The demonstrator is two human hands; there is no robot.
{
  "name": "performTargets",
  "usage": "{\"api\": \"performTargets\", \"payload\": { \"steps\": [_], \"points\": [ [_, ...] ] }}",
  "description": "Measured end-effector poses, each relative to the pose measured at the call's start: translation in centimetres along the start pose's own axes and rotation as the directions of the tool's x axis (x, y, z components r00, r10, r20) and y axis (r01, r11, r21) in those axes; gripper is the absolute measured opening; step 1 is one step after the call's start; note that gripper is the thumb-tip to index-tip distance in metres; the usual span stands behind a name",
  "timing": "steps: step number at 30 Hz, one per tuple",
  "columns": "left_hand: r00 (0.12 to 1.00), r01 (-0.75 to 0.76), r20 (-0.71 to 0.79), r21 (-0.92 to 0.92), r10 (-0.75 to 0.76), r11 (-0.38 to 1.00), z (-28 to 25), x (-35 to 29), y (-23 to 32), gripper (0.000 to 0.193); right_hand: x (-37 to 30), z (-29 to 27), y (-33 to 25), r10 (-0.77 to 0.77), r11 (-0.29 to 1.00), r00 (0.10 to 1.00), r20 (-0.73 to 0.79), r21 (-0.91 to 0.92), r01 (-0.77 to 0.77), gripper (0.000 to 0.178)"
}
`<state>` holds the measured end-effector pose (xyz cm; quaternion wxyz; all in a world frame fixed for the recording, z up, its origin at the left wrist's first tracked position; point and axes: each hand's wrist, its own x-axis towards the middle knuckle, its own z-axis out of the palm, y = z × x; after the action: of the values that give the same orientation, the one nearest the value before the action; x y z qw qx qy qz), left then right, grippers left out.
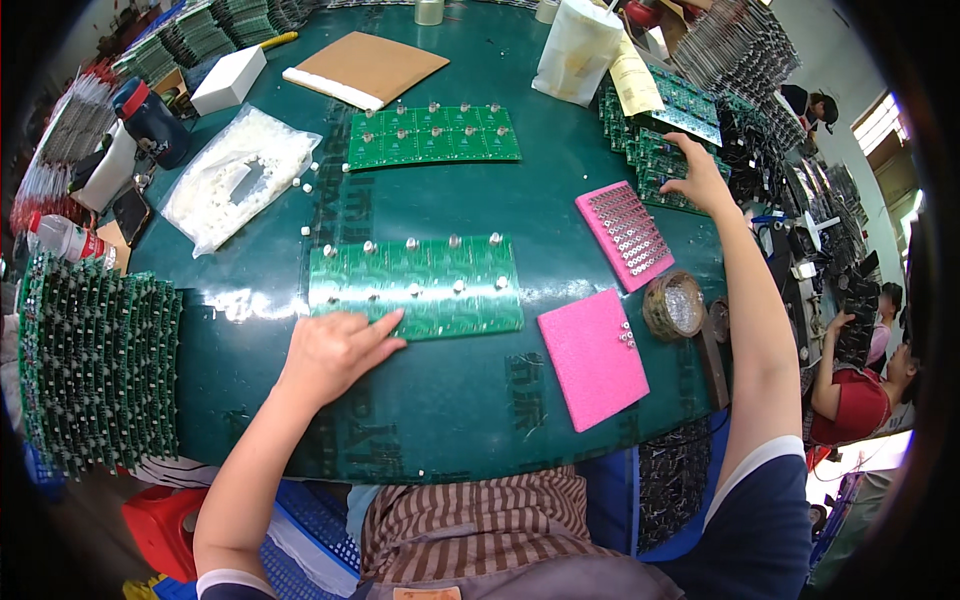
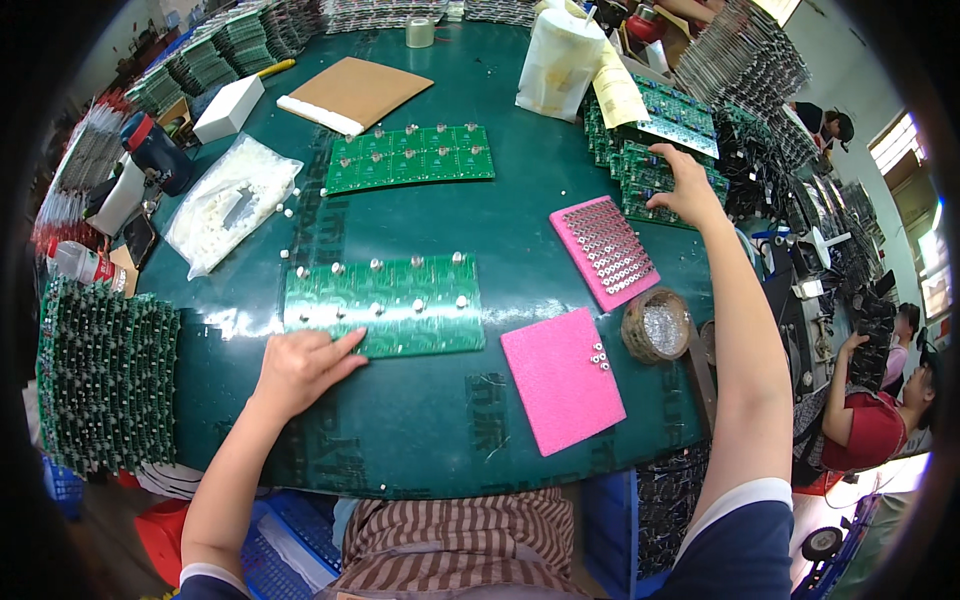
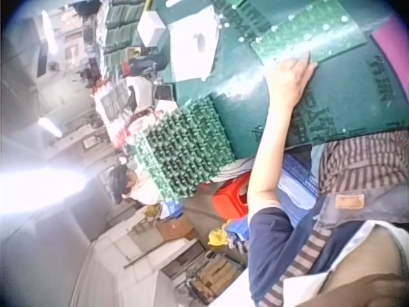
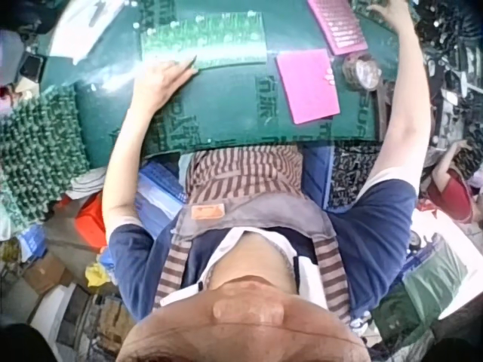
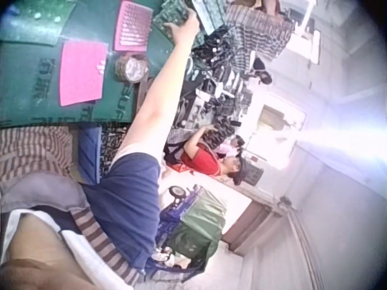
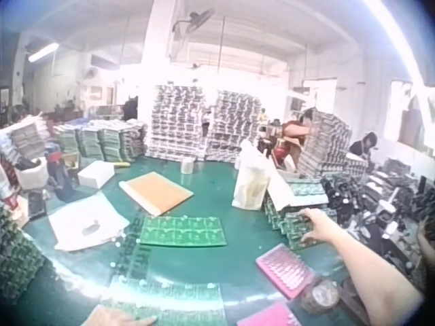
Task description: The person places a circuit board on the table, attaches small white caps onto electronic components by hand, and inserts the assembled components into the circuit board.
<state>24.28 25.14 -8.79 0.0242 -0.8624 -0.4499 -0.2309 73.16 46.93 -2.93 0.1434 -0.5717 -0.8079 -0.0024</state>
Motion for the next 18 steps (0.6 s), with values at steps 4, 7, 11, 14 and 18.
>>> {"api": "performTargets", "payload": {
  "steps": [4,7,11,14,18],
  "points": [
    [0.997,-0.028,-0.08,-0.033,0.025,0.999,1.9,3.6,-2.0,0.026,-1.1,-1.5,1.3,-0.139,0.988,0.982,-0.128,-0.078,0.13,0.069],
    [0.994,-0.046,-0.1,-0.058,0.04,0.997,2.7,5.9,-2.8,0.024,-1.9,-3.2,1.2,-0.124,0.985,0.992,-0.016,-0.122,0.122,0.067],
    [0.991,-0.058,-0.125,-0.044,0.052,0.997,3.5,7.6,-3.9,0.024,-3.1,-5.0,-1.1,-0.202,0.938,0.979,-0.012,-0.291,0.189,0.055],
    [0.992,-0.039,-0.119,-0.052,0.033,0.998,3.9,8.3,-4.5,0.023,-4.2,-5.8,-4.9,-0.259,0.915,0.965,-0.048,-0.333,0.229,0.045],
    [0.987,-0.019,-0.162,-0.053,0.011,0.998,4.1,8.6,-4.1,0.022,-5.0,-6.1,-7.9,-0.24,0.922,0.966,-0.09,-0.333,0.198,0.043]
  ]
}}
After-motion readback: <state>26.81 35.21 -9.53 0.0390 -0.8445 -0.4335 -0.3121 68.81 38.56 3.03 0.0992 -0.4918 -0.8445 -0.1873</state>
